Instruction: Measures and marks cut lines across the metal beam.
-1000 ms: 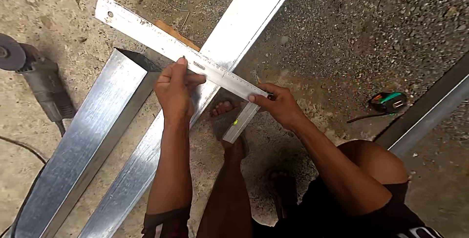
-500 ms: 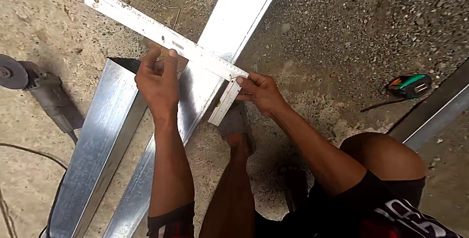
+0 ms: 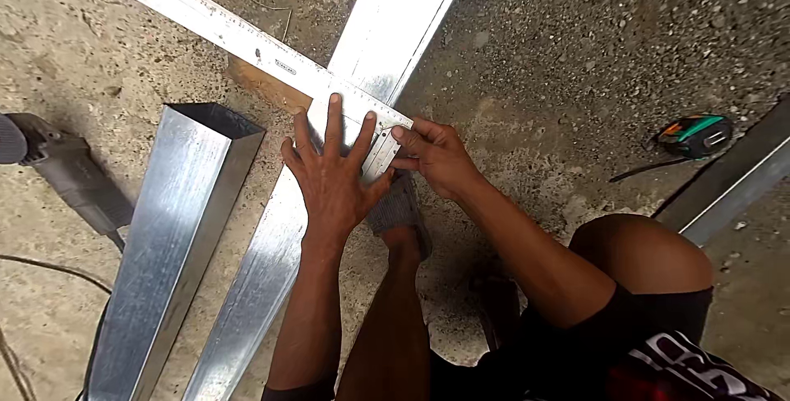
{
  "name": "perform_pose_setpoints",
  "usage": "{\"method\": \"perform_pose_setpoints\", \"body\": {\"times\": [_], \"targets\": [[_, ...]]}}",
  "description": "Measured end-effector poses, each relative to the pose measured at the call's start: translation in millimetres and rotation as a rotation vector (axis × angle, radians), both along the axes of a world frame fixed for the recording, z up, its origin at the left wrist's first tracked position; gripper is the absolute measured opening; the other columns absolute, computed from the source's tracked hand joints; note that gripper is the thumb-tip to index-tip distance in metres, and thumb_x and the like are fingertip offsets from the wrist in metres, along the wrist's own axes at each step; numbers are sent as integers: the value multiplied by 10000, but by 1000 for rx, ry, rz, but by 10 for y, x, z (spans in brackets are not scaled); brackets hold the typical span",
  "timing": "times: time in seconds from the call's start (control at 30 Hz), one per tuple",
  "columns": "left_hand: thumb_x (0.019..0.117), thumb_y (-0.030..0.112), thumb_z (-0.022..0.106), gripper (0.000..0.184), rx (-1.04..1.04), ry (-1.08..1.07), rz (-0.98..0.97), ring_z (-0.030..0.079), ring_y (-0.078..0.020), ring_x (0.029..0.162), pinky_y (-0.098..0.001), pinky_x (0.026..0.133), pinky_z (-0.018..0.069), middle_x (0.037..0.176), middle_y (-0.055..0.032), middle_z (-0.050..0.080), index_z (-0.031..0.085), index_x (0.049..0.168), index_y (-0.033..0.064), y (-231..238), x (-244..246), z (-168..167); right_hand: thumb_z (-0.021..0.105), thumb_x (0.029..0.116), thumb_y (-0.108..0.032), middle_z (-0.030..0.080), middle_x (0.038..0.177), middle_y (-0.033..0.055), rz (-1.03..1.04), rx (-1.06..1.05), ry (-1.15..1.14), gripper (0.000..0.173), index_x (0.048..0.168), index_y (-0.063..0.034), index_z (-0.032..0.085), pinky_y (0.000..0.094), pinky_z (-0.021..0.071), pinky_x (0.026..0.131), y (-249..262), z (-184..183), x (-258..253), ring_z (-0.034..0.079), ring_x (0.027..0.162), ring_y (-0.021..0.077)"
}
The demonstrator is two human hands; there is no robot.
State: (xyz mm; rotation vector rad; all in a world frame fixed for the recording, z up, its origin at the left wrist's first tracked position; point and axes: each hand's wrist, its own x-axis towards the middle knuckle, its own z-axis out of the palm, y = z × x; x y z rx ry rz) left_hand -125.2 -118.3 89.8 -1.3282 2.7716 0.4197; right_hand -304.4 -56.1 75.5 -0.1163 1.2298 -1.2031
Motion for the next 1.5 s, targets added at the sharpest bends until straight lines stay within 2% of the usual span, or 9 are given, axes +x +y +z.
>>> {"method": "perform_pose_setpoints", "body": {"times": [0.17,0.33,0.47,0.7,1.37,1.43,1.5], "targets": [[794,748,612,861,4,-19,-1,86,-466,1550,-700,1089,240,1742,-36,74,417,1564,416,-3,-12,29,610,1039,-115,712,1097,163,-1,3,-12,260,1241,45,642,434,647,868,8,-6,-1,743,970,251],[790,755,607,817,-22,-19,-2,108,-483,1541,-699,1084,238,1733,-59,130,471,1527,430,-11,-16,-2,609,1038,-105,710,1094,170,-4,1,-18,261,1245,51,639,434,647,860,4,-21,-6,742,961,256],[809,773,578,794,-23,-39,3,107,-481,1540,-687,1073,249,1734,-55,128,474,1523,442,-15,-25,9,615,1035,-105,713,1075,167,0,4,-13,250,1230,49,643,429,648,849,-2,-13,-8,743,940,247],[823,770,568,770,-28,-42,-7,110,-489,1536,-687,1070,254,1736,-48,119,473,1520,456,-16,-25,14,600,1045,-112,711,1109,172,8,-20,5,287,1279,50,635,437,645,869,10,-30,-9,740,971,259],[815,744,593,764,-31,-36,2,117,-487,1536,-694,1064,259,1732,-50,137,484,1513,453,-13,-30,24,611,1038,-107,715,1087,180,20,2,-34,248,1221,56,649,451,644,870,-9,-26,-37,744,958,266],[798,733,606,767,-42,-20,6,142,-492,1528,-692,1051,270,1728,-57,158,495,1505,454,-9,-33,11,657,1006,-85,708,1105,177,29,-8,29,277,1252,42,638,461,640,896,58,-8,-91,741,983,281],[796,749,612,784,-28,-13,14,147,-491,1527,-705,1059,262,1729,-57,153,494,1509,446,1,-45,34,713,963,-71,689,1055,110,72,-40,289,358,1307,-29,621,407,644,864,204,63,-217,729,925,232]]}}
